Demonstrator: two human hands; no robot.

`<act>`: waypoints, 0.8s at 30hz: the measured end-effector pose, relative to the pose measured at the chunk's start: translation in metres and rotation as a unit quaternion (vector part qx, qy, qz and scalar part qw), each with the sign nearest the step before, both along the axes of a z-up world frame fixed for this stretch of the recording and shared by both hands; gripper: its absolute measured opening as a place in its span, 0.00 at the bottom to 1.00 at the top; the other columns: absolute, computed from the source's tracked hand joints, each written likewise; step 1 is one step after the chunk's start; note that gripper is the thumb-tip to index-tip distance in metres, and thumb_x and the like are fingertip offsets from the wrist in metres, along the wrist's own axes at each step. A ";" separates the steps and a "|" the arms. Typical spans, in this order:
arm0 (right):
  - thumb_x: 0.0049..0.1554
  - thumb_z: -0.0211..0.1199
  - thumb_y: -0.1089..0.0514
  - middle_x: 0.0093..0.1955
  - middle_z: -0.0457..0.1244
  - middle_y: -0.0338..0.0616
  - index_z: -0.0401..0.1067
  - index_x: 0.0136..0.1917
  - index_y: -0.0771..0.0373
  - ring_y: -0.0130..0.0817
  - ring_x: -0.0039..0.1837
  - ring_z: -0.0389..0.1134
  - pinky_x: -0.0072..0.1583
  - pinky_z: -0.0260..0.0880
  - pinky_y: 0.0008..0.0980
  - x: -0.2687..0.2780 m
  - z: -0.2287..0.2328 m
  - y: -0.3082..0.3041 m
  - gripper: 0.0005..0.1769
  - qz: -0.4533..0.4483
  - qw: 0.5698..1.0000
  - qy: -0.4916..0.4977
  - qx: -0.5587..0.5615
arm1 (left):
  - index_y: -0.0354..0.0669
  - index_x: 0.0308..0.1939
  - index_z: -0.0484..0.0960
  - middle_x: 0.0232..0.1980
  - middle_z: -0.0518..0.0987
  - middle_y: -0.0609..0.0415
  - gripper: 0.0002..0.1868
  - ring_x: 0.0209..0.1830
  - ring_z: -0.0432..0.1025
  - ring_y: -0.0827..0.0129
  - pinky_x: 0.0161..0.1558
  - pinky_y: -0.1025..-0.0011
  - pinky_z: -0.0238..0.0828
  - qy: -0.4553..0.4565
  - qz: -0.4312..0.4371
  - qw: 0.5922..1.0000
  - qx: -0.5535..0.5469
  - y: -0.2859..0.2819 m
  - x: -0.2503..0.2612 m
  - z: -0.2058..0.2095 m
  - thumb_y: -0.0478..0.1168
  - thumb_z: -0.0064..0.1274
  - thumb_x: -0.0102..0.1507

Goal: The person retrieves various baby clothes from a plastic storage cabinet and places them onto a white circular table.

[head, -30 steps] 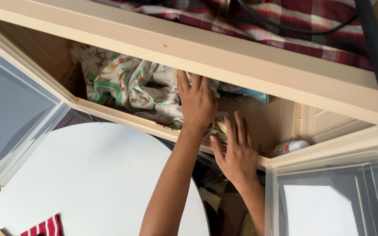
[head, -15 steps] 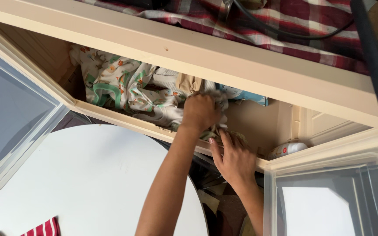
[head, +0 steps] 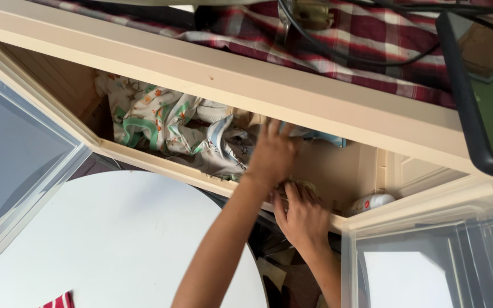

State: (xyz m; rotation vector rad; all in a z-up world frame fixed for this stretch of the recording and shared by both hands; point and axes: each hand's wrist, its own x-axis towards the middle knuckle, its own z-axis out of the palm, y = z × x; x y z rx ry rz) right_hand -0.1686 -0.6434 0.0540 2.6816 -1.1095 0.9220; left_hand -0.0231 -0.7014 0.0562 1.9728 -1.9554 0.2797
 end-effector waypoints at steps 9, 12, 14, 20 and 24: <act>0.61 0.59 0.46 0.43 0.73 0.48 0.78 0.51 0.61 0.41 0.43 0.75 0.45 0.75 0.38 0.005 -0.001 0.001 0.18 -0.019 1.000 -0.003 -0.019 | 0.36 0.65 0.75 0.69 0.71 0.43 0.24 0.75 0.60 0.41 0.77 0.53 0.56 0.322 -0.048 0.927 -0.187 0.018 0.012 0.015 0.37 0.57 0.66; 0.61 0.58 0.44 0.43 0.73 0.48 0.79 0.52 0.61 0.41 0.43 0.76 0.45 0.75 0.37 0.003 -0.005 0.001 0.19 -0.027 0.999 0.007 -0.028 | 0.33 0.70 0.69 0.71 0.69 0.42 0.28 0.74 0.61 0.51 0.73 0.60 0.57 0.540 -0.106 0.776 -0.309 0.041 0.028 0.043 0.33 0.58 0.66; 0.62 0.58 0.44 0.44 0.73 0.48 0.79 0.52 0.61 0.40 0.44 0.76 0.44 0.75 0.37 0.004 -0.008 0.002 0.19 -0.026 0.999 0.007 -0.027 | 0.36 0.72 0.67 0.67 0.72 0.48 0.28 0.67 0.64 0.61 0.68 0.67 0.60 0.681 -0.143 0.624 -0.355 0.066 0.042 0.058 0.30 0.56 0.68; 0.63 0.58 0.46 0.56 0.71 0.50 0.76 0.59 0.62 0.47 0.58 0.71 0.57 0.71 0.43 0.007 0.005 0.014 0.20 0.010 0.999 -0.051 -0.003 | 0.33 0.64 0.74 0.60 0.78 0.49 0.17 0.56 0.75 0.68 0.59 0.68 0.74 0.807 -0.137 0.432 -0.379 0.142 0.069 0.065 0.26 0.48 0.70; 0.64 0.54 0.49 0.64 0.67 0.52 0.71 0.62 0.64 0.56 0.72 0.62 0.74 0.51 0.58 0.003 0.015 0.029 0.20 0.138 0.971 -0.186 -0.066 | 0.31 0.64 0.75 0.57 0.80 0.46 0.18 0.53 0.76 0.66 0.57 0.67 0.75 0.863 -0.070 0.401 -0.298 0.177 0.038 0.046 0.27 0.44 0.70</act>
